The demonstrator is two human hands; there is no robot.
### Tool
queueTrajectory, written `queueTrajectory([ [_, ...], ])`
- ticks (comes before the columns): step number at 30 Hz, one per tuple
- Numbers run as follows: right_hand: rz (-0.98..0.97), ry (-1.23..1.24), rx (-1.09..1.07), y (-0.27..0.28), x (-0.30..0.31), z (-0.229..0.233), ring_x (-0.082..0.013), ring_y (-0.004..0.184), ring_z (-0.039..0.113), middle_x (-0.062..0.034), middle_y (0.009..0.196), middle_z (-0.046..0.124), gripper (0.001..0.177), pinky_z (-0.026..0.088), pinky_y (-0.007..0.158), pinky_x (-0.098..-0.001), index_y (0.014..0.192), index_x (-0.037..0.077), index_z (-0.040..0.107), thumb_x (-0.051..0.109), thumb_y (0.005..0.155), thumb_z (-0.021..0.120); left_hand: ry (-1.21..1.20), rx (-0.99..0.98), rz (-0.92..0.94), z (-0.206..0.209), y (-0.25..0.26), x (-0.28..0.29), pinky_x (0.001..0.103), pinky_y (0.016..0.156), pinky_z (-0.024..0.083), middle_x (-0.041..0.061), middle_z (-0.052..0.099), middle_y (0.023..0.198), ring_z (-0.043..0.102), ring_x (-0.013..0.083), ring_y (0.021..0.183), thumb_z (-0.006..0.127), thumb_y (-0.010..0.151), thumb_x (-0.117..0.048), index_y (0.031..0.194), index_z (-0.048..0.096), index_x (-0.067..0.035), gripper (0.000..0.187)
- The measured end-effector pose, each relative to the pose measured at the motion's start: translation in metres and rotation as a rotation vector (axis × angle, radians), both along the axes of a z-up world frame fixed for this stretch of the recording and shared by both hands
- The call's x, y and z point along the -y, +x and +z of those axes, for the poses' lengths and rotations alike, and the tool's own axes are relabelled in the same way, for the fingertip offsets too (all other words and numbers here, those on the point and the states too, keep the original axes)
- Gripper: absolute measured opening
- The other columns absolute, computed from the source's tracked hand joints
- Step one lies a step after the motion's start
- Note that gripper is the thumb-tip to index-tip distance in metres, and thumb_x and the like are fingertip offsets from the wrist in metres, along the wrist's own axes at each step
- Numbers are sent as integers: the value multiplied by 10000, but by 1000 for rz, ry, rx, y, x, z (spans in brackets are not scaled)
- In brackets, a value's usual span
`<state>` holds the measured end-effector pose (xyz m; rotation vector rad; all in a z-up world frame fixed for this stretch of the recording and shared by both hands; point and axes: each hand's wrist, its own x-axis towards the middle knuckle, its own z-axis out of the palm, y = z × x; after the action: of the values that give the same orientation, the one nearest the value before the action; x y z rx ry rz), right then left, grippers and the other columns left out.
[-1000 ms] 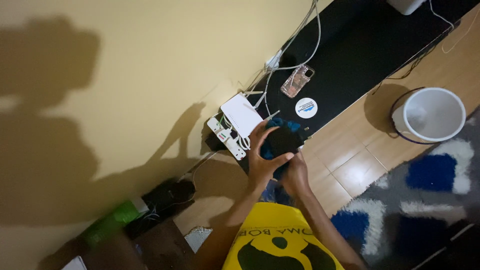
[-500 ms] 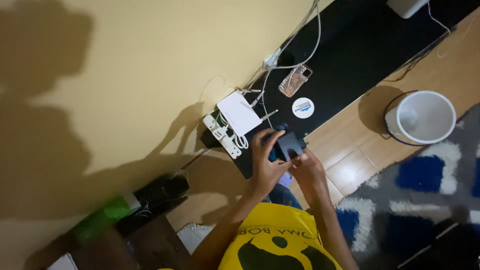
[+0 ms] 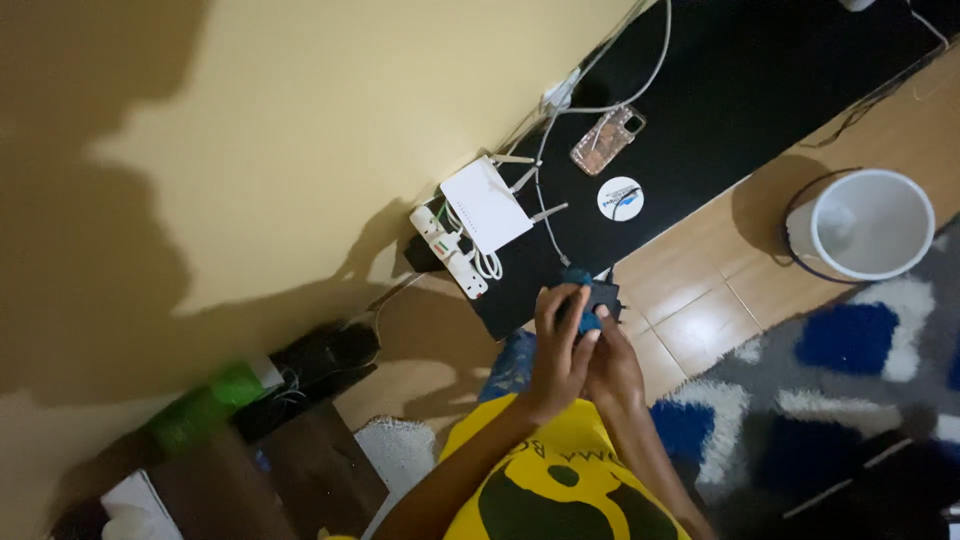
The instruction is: The person wipes a desk, a phone, and a router with a cloth before cleaning a coaster. They rinse the cloth in a bucket of water and continue wiping the coaster, the desk, the router, and the inside of a shelf.
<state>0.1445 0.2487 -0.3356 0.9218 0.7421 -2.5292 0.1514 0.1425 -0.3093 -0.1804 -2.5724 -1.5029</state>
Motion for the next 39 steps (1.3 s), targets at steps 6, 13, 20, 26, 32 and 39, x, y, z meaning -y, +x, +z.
queueTrajectory([
  [6, 70, 32, -4, 5, -6, 32, -257, 1140, 617, -114, 1192, 636, 431, 477, 1030, -459, 1303, 48, 543, 322, 974, 589, 181, -14, -62, 57, -26, 12, 476, 1204, 394, 206, 441, 1538, 445, 367, 1446, 551, 1089, -228, 1540, 446, -51, 495],
  [13, 117, 275, -173, 33, -24, -33, -211, 963, 629, -108, 994, 670, 347, 482, 879, -399, 1022, -63, 650, 276, 1005, 720, 297, 84, -58, 44, -38, 15, 380, 1033, 560, 149, 671, 1269, 684, 294, 1179, 599, 1068, -153, 1311, 641, -37, 273],
  [20, 438, 956, -76, 19, -15, 42, -174, 590, 387, -88, 681, 488, 328, 324, 568, -335, 904, -63, 725, 248, 927, 829, 332, 89, -106, 68, -60, 29, 342, 917, 563, 103, 721, 1119, 724, 232, 1023, 625, 1076, -190, 1208, 703, -49, 208],
  [26, 400, 1045, -229, 4, -16, 86, -178, 826, 738, -100, 924, 781, 293, 584, 774, -315, 1066, 13, 750, 140, 814, 830, 424, 507, -102, 66, -56, 38, 325, 893, 550, 87, 667, 1087, 676, 184, 1007, 646, 1001, -350, 1214, 641, -74, 348],
  [32, 353, 1138, -488, 4, -14, 94, -214, 1010, 734, -135, 1082, 742, 452, 599, 927, -349, 1175, -21, 696, 64, 765, 865, 880, 747, -218, 54, -49, 44, 296, 960, 537, 72, 703, 1160, 659, 141, 1071, 684, 947, -211, 1175, 675, -48, 280],
  [39, 210, 905, -380, 12, -13, 81, -180, 964, 695, -102, 1077, 721, 401, 564, 869, -311, 1159, -37, 704, 52, 794, 844, 1153, 804, 56, 38, -43, 27, 293, 921, 552, 71, 696, 1090, 667, 140, 1005, 680, 1001, -171, 1174, 681, -44, 214],
])
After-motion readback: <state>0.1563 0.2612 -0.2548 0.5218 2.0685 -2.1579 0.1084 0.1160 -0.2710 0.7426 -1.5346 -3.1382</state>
